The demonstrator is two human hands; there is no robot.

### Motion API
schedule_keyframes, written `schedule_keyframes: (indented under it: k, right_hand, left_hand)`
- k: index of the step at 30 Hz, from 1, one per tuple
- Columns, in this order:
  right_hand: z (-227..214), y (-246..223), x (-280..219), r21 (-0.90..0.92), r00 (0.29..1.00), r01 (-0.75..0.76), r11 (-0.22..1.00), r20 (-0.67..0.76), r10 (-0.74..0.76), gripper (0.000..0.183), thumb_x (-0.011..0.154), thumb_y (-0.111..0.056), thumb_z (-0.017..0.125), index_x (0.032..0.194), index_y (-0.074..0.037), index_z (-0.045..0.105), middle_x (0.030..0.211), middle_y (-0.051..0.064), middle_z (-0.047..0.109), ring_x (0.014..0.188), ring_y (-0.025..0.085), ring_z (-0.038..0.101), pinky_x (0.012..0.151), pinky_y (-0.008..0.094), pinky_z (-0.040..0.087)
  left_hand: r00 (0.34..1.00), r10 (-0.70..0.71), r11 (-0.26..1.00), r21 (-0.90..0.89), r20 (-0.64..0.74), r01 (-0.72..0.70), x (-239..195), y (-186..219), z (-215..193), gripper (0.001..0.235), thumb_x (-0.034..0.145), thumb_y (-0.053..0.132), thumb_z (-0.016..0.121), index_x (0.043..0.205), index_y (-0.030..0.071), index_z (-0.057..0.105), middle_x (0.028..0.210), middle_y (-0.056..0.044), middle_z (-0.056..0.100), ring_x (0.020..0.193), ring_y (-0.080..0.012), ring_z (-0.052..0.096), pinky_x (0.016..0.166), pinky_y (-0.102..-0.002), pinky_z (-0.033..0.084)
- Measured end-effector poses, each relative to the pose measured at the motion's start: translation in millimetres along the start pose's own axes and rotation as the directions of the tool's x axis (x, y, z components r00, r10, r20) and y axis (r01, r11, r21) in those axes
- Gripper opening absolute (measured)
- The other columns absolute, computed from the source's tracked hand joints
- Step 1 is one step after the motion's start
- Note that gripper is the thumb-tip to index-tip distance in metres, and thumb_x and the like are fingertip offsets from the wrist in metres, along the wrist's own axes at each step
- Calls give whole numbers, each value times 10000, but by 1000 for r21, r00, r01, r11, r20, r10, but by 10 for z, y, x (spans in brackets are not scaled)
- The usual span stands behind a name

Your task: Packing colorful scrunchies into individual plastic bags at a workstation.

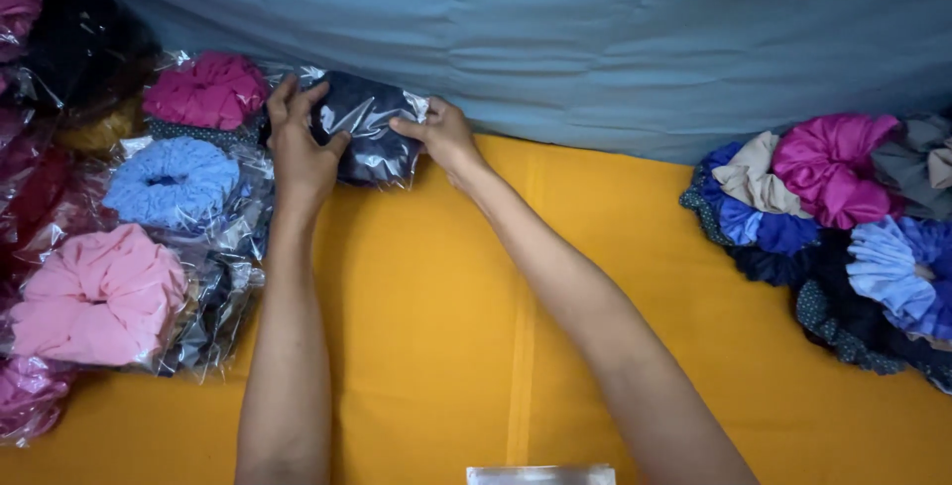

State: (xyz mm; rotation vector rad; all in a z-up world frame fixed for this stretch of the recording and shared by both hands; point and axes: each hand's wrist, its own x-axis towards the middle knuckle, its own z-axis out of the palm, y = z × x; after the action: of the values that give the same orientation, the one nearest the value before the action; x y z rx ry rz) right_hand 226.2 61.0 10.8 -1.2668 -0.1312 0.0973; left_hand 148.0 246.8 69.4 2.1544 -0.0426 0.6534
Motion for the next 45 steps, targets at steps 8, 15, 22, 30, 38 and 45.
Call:
schedule_keyframes:
  k: [8,15,22,30,38,45]
  right_hand:
    - [195,358,444,-54,996,-29,998,-82,24,557,698,-145,946,1121,69,654,778,99,665,678,217,724,507,322,630]
    - [219,385,473,-199,986,-66,978,-166,32,702,657,-179,965,1249,7,638,814,116,631,702,270,734,509,379,654]
    - [260,-18,56,-717,979,22,697,-124,-159,646,786,-467,820,1285,-149,562,983,155,741,1057,384,731,882,507,609]
    - [277,26,-144,-808,938,225,545,27,-346,367,976,-407,671,1294,-268,552,1079,140,549,1134,462,636,920,483,560]
    - [192,127,-18,-772,958,229,593,72,-276,389,1013,-452,616,1352,-281,527,1163,206,569,1204,469,617,1009,501,514]
    - [112,-293,-444,-664,973,229,712,159,-165,482,1065,-438,550,1505,-267,453,1360,313,515,1262,513,591,1086,552,486]
  left_hand:
    - [996,71,992,108,-62,-64,-37,-131,49,556,852,-38,748,1388,59,638,1518,-282,362,1385,-507,411,1156,-606,311]
    - [976,218,925,323,-16,-201,-90,-29,118,423,1003,1,617,1423,45,607,1528,-233,429,1486,-387,283,1168,-646,156]
    - [975,117,903,388,190,-184,-138,85,179,493,1105,382,487,1508,98,494,1601,-187,390,1526,-385,209,1140,-739,38]
    - [967,85,867,461,240,-191,-140,-5,208,518,1104,409,438,1533,120,458,1633,-177,351,1547,-361,175,1169,-704,-7]
    - [965,91,871,449,246,-197,-132,-69,217,517,1120,434,399,1536,131,447,1630,-169,352,1547,-349,167,1180,-687,7]
    - [963,127,895,391,238,-214,-144,117,89,536,1125,424,435,1533,77,460,1630,-211,327,1527,-386,206,1167,-707,52]
